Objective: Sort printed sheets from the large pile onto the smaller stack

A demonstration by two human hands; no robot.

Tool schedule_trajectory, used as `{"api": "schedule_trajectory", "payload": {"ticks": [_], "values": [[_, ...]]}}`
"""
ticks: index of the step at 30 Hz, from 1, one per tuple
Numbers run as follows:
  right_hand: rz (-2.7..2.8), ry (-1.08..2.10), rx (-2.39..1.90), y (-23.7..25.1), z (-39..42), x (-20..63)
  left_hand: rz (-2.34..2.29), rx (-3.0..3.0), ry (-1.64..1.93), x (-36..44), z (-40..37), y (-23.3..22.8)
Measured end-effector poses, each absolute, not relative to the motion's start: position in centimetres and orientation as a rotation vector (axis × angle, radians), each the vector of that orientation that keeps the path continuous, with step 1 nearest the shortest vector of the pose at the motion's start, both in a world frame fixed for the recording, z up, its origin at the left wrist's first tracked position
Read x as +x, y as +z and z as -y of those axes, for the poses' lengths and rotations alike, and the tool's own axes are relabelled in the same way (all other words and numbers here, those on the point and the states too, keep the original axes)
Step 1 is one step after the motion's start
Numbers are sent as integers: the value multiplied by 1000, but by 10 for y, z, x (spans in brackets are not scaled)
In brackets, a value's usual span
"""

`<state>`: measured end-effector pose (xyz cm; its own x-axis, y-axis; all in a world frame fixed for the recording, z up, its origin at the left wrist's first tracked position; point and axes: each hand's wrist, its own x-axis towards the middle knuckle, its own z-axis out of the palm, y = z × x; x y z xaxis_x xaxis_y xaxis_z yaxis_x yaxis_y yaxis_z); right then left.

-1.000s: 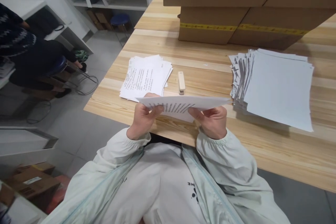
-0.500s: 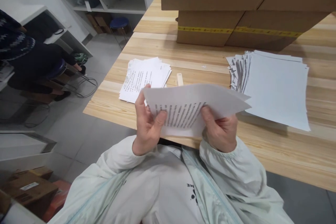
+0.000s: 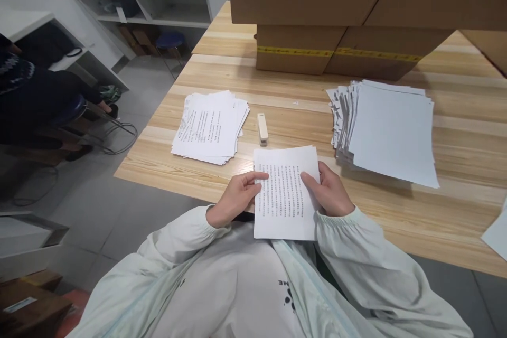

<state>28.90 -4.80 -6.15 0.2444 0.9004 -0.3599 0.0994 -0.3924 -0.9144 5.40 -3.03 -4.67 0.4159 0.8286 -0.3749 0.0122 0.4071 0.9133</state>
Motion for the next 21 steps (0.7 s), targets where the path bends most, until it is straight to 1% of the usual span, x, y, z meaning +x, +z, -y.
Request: {"api": "schedule_trajectory", "payload": {"ticks": [4,9,13,15,19,21], "values": [[910,1202,-1665,-63,33,292,-1042,1052,698,60,14,-51],[945,1168,-1649,-73,18,292,-1086,937,662,66,1,-50],[1145,1010,-1670,-78,16,298,-1095,930,672,68,-4,-50],[1362,782,-1753,-66,21,303,-1097,929,686,69,-7,-52],[1702,73,-1937,-11,36,310,-1097,934,680,69,-10,-53],[1755,-94,-1902,18,34,309,-1085,933,676,69,-11,-53]]}}
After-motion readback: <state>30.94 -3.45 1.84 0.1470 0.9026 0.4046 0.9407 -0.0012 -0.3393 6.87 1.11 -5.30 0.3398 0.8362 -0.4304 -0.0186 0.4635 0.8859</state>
